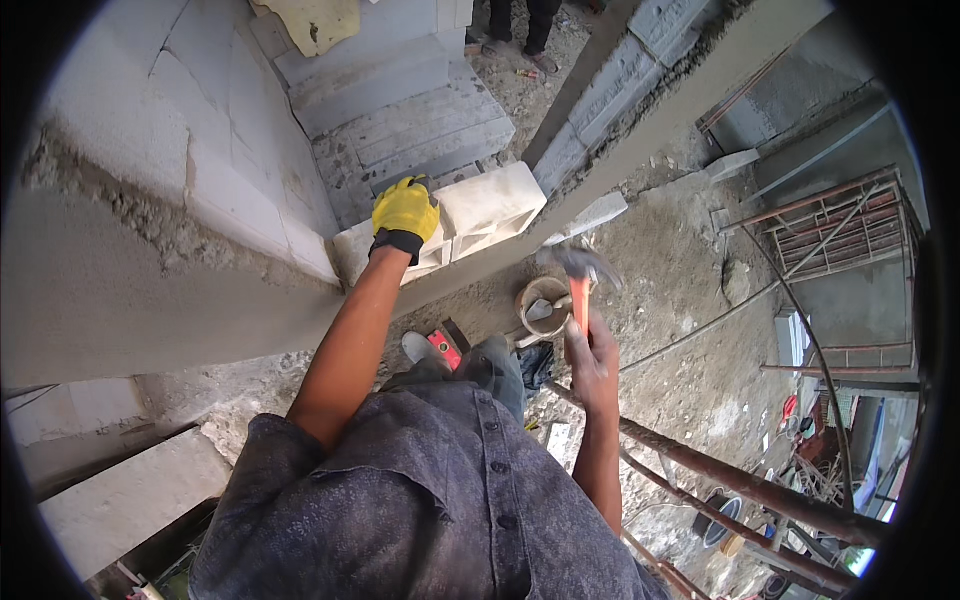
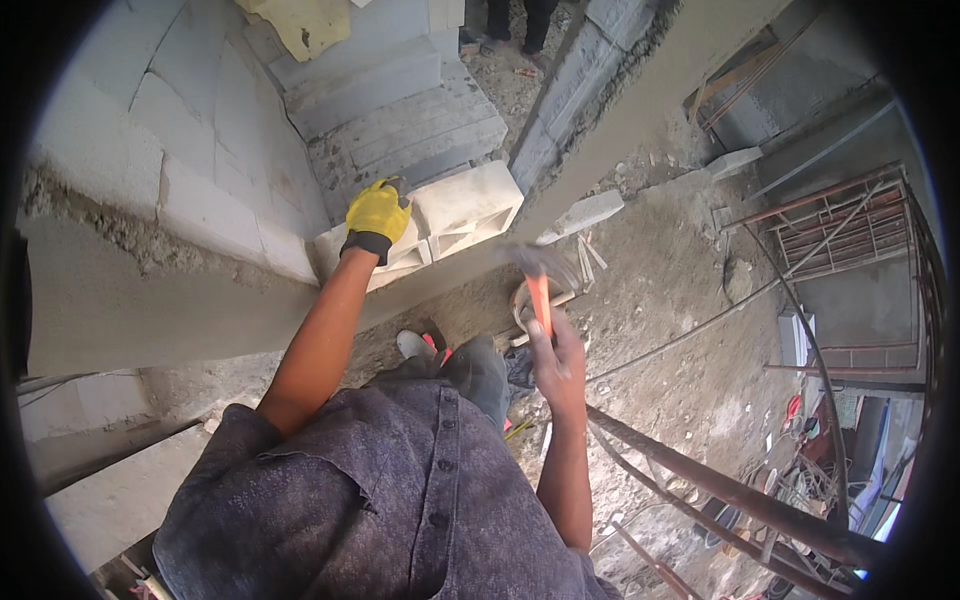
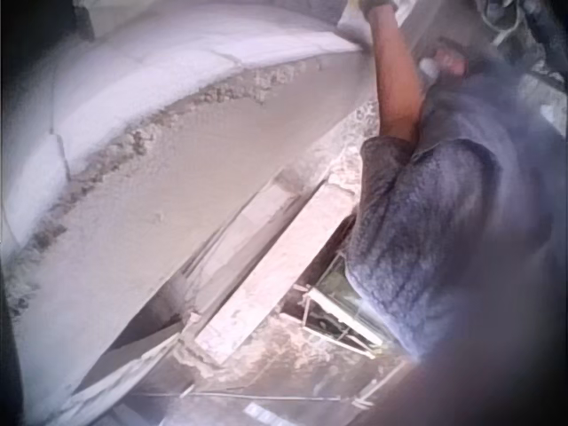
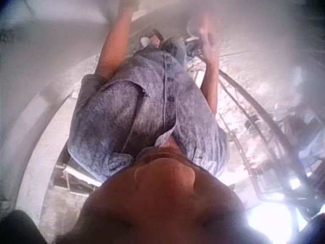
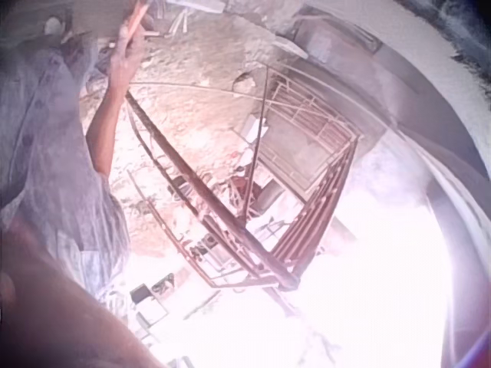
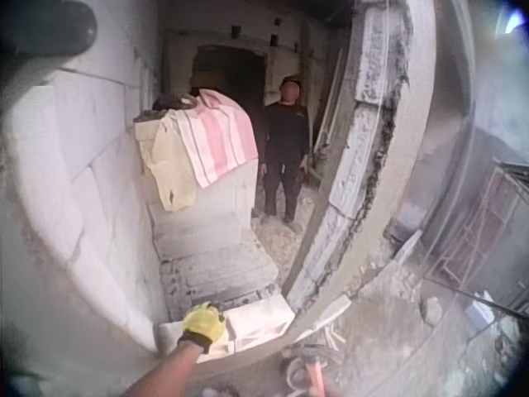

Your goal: The person installs decorative ceramic tiles onto a concrete wall using a hammer to tap them into place. They repeatedly check the alignment and level of the tiles using a spirit level and a tape measure, making adjustments as needed. The person also uses a hammer to drive nails into the wall to secure the tiles.

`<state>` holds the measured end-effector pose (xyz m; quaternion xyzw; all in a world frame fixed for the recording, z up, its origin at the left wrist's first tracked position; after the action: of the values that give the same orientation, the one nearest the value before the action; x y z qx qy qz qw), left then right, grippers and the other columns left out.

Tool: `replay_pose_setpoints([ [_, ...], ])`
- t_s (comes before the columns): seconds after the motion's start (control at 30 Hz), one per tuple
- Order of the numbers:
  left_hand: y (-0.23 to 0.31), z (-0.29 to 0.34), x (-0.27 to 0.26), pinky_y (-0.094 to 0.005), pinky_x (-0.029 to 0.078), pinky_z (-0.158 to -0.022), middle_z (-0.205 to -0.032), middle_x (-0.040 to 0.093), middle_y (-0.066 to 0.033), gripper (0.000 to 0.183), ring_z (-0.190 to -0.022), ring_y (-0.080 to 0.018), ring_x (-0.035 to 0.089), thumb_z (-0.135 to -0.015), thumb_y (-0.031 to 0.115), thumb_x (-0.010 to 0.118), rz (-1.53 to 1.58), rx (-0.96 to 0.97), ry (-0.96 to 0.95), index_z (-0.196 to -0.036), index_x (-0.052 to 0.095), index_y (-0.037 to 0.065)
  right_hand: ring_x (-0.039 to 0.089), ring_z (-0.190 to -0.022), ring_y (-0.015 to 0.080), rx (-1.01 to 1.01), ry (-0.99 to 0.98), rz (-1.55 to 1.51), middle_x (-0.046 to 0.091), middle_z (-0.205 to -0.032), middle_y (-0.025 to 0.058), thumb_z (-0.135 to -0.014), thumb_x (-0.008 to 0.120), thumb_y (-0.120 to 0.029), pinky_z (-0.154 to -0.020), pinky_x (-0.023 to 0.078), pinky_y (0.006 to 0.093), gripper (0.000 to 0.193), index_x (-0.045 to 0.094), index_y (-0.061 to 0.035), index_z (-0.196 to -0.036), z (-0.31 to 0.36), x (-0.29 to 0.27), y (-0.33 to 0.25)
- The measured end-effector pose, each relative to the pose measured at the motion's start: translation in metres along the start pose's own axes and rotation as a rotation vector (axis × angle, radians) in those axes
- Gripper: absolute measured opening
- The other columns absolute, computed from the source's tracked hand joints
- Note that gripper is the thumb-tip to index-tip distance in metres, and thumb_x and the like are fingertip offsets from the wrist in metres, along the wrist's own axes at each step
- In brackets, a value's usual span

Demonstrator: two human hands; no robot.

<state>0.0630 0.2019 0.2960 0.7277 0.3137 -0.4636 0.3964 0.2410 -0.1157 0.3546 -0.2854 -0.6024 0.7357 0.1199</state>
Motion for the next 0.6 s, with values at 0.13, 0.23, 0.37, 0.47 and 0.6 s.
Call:
replay_pose_setpoints([
  [0.13, -0.016, -0.024, 0.040, -0.0452, 0.050, -0.088, -0.107, 0.069, -0.0183, 0.044, -0.101, -0.0373, 0.064, -0.085, 0.044, 0.064, 0.004, -0.003, -0.214, -0.105, 0.070, 0.005, 0.064, -0.077, 0.0184, -0.570, 0.067, 0.149, 0.069, -0.089, 0.0159, -0.094, 0.061, -0.017, -0.071, 0.049, 0.0335, 0.033, 0.060, -0.0001, -0.123, -0.113, 0.051, -0.151],
  [0.23, -0.045, -0.029, 0.054, -0.0475, 0.050, -0.085, -0.101, 0.068, -0.0223, 0.051, -0.095, -0.0400, 0.064, -0.086, 0.051, 0.061, 0.017, -0.025, -0.398, -0.097, 0.069, 0.001, 0.065, -0.081, 0.0262, -0.633, -0.093, 0.336, 0.065, -0.086, 0.0192, -0.090, 0.065, -0.025, -0.076, 0.050, 0.0374, 0.031, 0.064, -0.0042, -0.113, -0.228, 0.134, -0.223],
  [0.37, -0.027, -0.038, 0.051, -0.0488, 0.051, -0.080, -0.095, 0.068, -0.0213, 0.053, -0.089, -0.0396, 0.065, -0.085, 0.054, 0.061, 0.167, 0.024, -0.450, -0.091, 0.068, 0.002, 0.068, -0.093, 0.0348, -0.497, -0.324, 0.807, 0.071, -0.098, 0.0162, -0.085, 0.059, -0.033, -0.084, 0.052, 0.0462, 0.036, 0.067, -0.0068, -0.108, -0.399, 0.261, -0.259],
  [0.47, -0.017, -0.042, 0.050, -0.0455, 0.052, -0.079, -0.096, 0.069, -0.0166, 0.043, -0.089, -0.0362, 0.066, -0.086, 0.049, 0.063, 0.221, 0.036, -0.392, -0.097, 0.069, 0.007, 0.061, -0.055, 0.0266, -0.522, -0.616, 1.100, 0.065, -0.072, 0.0156, -0.084, 0.058, -0.023, -0.052, 0.049, 0.0414, 0.025, 0.067, 0.0013, -0.087, -0.471, 0.355, -0.213],
  [0.6, -0.031, -0.036, 0.036, -0.0411, 0.053, -0.080, -0.100, 0.069, -0.0105, 0.032, -0.092, -0.0316, 0.066, -0.087, 0.035, 0.067, 0.302, -0.079, -0.330, -0.110, 0.068, 0.013, 0.056, -0.049, 0.0204, -0.681, -1.344, 1.606, 0.060, -0.064, 0.0100, -0.081, 0.059, -0.020, -0.045, 0.044, 0.0361, 0.022, 0.065, 0.0014, -0.084, -0.467, 0.449, -0.106],
])
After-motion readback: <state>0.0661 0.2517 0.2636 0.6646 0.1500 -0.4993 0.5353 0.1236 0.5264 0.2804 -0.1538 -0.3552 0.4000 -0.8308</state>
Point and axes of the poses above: each hand's wrist, its own z-axis away from the middle knuckle, its own x-axis out of the palm, y = z × x, the point moved 10 cm from there along -z, towards the middle knuckle
